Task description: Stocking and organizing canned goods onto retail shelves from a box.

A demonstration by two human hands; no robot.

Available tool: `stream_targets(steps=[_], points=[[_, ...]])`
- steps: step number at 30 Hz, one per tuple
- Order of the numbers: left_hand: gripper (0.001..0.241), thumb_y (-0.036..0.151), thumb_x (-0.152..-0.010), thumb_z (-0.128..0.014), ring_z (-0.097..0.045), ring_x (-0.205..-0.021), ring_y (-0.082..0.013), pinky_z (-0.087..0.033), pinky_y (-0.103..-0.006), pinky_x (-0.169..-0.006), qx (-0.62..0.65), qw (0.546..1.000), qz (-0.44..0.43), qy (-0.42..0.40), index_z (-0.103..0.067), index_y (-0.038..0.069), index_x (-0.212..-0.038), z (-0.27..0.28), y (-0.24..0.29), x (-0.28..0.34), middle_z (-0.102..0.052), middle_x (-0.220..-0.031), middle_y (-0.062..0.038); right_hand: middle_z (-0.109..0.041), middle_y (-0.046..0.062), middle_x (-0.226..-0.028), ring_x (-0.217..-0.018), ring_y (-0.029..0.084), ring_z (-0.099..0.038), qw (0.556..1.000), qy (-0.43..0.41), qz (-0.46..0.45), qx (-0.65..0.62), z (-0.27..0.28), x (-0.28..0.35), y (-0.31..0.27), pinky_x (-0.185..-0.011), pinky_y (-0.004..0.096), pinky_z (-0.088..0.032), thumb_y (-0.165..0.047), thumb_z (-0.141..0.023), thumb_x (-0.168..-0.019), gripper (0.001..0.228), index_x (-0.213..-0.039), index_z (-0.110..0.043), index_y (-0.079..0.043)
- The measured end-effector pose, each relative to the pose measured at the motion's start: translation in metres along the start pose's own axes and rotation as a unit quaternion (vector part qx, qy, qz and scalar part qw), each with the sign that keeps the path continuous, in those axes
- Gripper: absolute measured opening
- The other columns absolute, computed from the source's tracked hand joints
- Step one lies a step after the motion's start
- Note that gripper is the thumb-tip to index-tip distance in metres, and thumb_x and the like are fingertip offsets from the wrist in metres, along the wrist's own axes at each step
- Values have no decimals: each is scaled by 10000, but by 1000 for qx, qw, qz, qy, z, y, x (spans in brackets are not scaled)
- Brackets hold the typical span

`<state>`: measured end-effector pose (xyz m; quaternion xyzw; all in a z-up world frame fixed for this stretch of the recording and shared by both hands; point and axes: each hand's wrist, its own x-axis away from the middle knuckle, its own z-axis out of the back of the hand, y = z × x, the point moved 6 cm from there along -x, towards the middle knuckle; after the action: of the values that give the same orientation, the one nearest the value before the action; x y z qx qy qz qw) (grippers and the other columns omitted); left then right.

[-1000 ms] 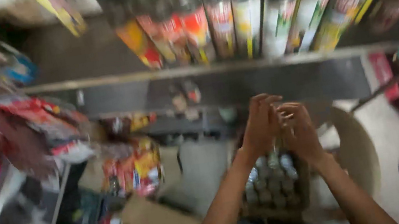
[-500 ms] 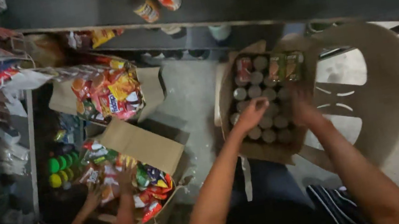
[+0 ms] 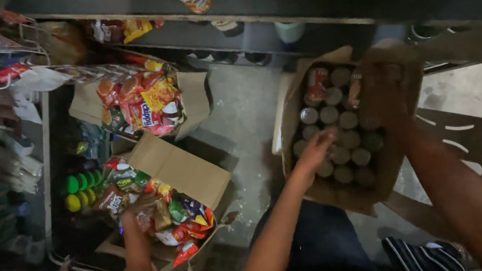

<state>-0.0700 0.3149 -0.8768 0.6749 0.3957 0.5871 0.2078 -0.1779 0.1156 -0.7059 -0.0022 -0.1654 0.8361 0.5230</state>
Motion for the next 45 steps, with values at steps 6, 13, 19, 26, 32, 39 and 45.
stream_targets(steps=[6, 13, 19, 26, 32, 39, 45], points=[[576, 463, -988, -583, -585, -1214, -143, -442, -308, -1031, 28, 996, 11, 82, -586, 110, -1443, 20, 71, 23, -643, -1341, 33, -326, 293, -1453, -1315, 494, -422, 951, 76, 59, -293, -10, 46, 17, -1085, 549, -383, -167, -897, -616, 1067, -1487, -300, -11], [713, 682, -1020, -487, -614, -1033, -138, -430, -304, -788, 133, 985, -70, -90, -624, 92, -1395, -58, 300, 89, -689, -1208, -3, -296, 132, -1611, -1431, 271, -433, 754, 68, 243, -606, 222, 92, -81, -1160, 458, -405, -172, -825, -840, 913, -1517, -212, -172], [447, 425, -1031, -617, -614, -1024, -107, -533, -287, -841, 14, 906, -331, -265, -588, 102, -1339, -105, 486, 162, -654, -1152, 18, -371, 168, -1572, -1483, 353, -364, 889, 229, 264, -295, 406, 106, -141, -1134, 465, -403, -120, -892, -650, 807, -1316, -438, -163], [766, 278, -944, -757, -613, -1080, -131, -571, -285, -875, -2, 796, -571, -199, -345, 54, -1550, -152, 721, 306, -595, -1289, -80, -378, 182, -1574, -1493, 400, -389, 828, 434, 312, -170, 571, 127, -190, -1201, 471, -365, -81, -773, -813, 602, -1362, -524, -98], [805, 254, -915, -813, -560, -1305, -274, -485, -410, -1086, -101, 617, -780, 38, -374, -2, -1539, -145, 842, 310, -562, -1413, -169, -507, 151, -1478, -1395, 365, -455, 801, 526, 280, -64, 623, 84, -189, -1170, 497, -328, -208, -676, -943, 406, -1322, -577, -100], [652, 319, -879, -818, -584, -1312, -382, -460, -453, -1117, -336, 614, -695, 166, -569, 8, -1395, -131, 890, 218, -644, -1333, -235, -581, 83, -1289, -1279, 324, -489, 833, 525, 109, 135, 609, 31, -184, -1127, 567, -249, -482, -557, -1006, 500, -1369, -595, -140], [1104, 387, -783, -860, -481, -1341, -443, -404, -480, -1092, -296, 622, -715, 118, -208, -90, -1535, -125, 879, 233, -441, -1444, -337, -553, 45, -1417, -1281, 308, -478, 811, 554, 141, 123, 611, 40, -191, -1211, 557, -200, -447, -569, -1005, 474, -1390, -581, -172]])
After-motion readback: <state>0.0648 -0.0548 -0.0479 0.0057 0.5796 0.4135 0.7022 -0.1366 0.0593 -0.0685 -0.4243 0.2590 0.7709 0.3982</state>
